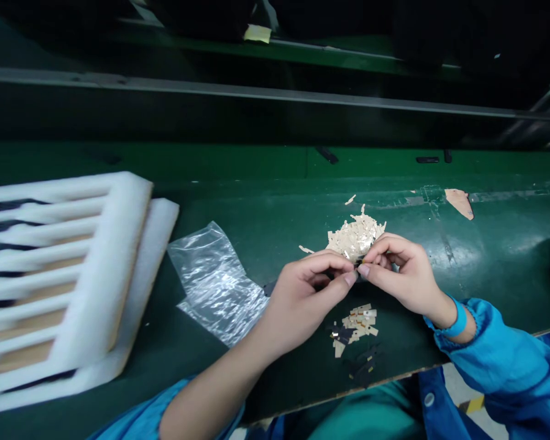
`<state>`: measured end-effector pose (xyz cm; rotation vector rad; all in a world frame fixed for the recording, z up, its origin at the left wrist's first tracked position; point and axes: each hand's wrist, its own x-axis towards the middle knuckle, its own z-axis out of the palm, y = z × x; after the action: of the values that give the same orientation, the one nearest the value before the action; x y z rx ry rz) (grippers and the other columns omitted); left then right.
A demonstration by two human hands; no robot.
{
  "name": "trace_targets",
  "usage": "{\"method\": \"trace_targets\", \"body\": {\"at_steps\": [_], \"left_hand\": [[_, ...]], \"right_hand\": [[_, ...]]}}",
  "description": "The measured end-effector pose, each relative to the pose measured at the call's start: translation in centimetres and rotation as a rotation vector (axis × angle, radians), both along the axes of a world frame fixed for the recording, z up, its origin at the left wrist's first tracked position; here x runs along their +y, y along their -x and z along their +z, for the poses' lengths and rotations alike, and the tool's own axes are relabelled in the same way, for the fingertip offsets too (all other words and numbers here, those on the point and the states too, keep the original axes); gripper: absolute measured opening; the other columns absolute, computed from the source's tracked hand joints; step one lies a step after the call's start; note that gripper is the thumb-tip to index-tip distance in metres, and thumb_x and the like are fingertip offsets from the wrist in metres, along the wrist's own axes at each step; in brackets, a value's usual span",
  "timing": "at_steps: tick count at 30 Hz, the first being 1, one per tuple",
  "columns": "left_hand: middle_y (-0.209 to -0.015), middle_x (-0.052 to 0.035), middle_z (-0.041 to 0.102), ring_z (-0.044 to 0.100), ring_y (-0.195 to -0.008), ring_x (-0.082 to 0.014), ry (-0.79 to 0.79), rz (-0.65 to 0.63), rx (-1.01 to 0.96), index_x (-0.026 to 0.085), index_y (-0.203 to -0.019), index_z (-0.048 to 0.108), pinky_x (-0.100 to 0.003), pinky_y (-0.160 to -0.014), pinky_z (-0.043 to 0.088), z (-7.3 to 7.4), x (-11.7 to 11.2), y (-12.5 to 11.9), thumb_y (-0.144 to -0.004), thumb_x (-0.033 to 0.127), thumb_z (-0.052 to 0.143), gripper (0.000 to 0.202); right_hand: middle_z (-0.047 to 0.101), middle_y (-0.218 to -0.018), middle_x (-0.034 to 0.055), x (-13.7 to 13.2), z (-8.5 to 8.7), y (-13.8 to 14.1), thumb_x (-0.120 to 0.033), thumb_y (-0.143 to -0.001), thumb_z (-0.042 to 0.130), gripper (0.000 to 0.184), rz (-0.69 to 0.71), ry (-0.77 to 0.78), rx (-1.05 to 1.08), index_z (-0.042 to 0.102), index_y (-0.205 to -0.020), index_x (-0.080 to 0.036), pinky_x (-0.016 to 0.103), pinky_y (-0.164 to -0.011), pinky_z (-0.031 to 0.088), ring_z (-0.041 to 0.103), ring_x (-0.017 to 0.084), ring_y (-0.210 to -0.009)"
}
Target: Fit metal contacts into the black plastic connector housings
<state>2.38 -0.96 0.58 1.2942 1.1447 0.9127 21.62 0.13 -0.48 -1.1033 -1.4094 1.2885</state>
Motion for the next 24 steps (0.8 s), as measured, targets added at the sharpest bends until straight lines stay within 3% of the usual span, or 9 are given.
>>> {"method": "trace_targets", "body": {"at_steps": [7,12,17,21,24], "left_hand": [[-0.076,-0.0022,0.07,0.06,-0.067,-0.0148,-0.06,-0.023,0.092,0.02,-0.075,0.075,-0.025,-0.058,0.045,0.1,-0.2,0.0,-0.084,0.023,0.07,0.011],[-0.077,-0.0023,0.073,0.064,-0.067,-0.0152,0.075,0.035,0.024,0.021,-0.089,0.081,-0.024,-0.058,0.049,0.1,0.1,0.0,-0.081,0.031,0.079,0.014],[-0.071,-0.0006,0.066,0.056,-0.06,-0.0123,0.217,-0.047,-0.125,0.019,-0.079,0.078,-0.021,-0.05,0.047,-0.1,0.7,0.4,-0.082,0.037,0.08,0.019],[-0.07,0.0004,0.061,0.052,-0.059,-0.0112,0.259,-0.083,-0.181,0.018,-0.074,0.074,-0.02,-0.048,0.046,-0.3,0.8,0.5,-0.082,0.039,0.082,0.024],[-0.068,0.0012,0.059,0.051,-0.057,-0.0107,0.259,-0.099,-0.187,0.018,-0.073,0.071,-0.02,-0.049,0.045,-0.5,0.6,0.2,-0.084,0.042,0.08,0.028]], "right_hand": [[0.063,-0.07,-0.0003,0.1,0.0,-0.2,-0.023,-0.079,0.082,0.008,0.005,0.113,0.059,0.075,-0.074,-0.021,0.027,-0.054,0.038,0.053,0.014,-0.064],[0.066,-0.069,0.0,0.1,0.0,-0.1,-0.024,-0.08,0.081,0.009,-0.015,0.134,0.053,0.077,-0.073,-0.022,0.027,-0.055,0.041,0.054,0.014,-0.063],[0.07,-0.069,-0.0006,0.1,0.1,0.0,-0.023,-0.075,0.085,0.009,0.09,0.255,0.177,0.078,-0.072,-0.021,0.028,-0.062,0.049,0.06,0.014,-0.065],[0.067,-0.064,-0.0033,0.1,0.2,0.3,-0.031,-0.075,0.089,0.016,0.166,0.383,0.307,0.078,-0.073,-0.021,0.026,-0.059,0.049,0.054,0.01,-0.054],[0.065,-0.062,-0.0042,-0.1,0.0,0.5,-0.036,-0.072,0.092,0.022,0.185,0.445,0.373,0.076,-0.071,-0.021,0.024,-0.051,0.042,0.045,0.007,-0.048]]}}
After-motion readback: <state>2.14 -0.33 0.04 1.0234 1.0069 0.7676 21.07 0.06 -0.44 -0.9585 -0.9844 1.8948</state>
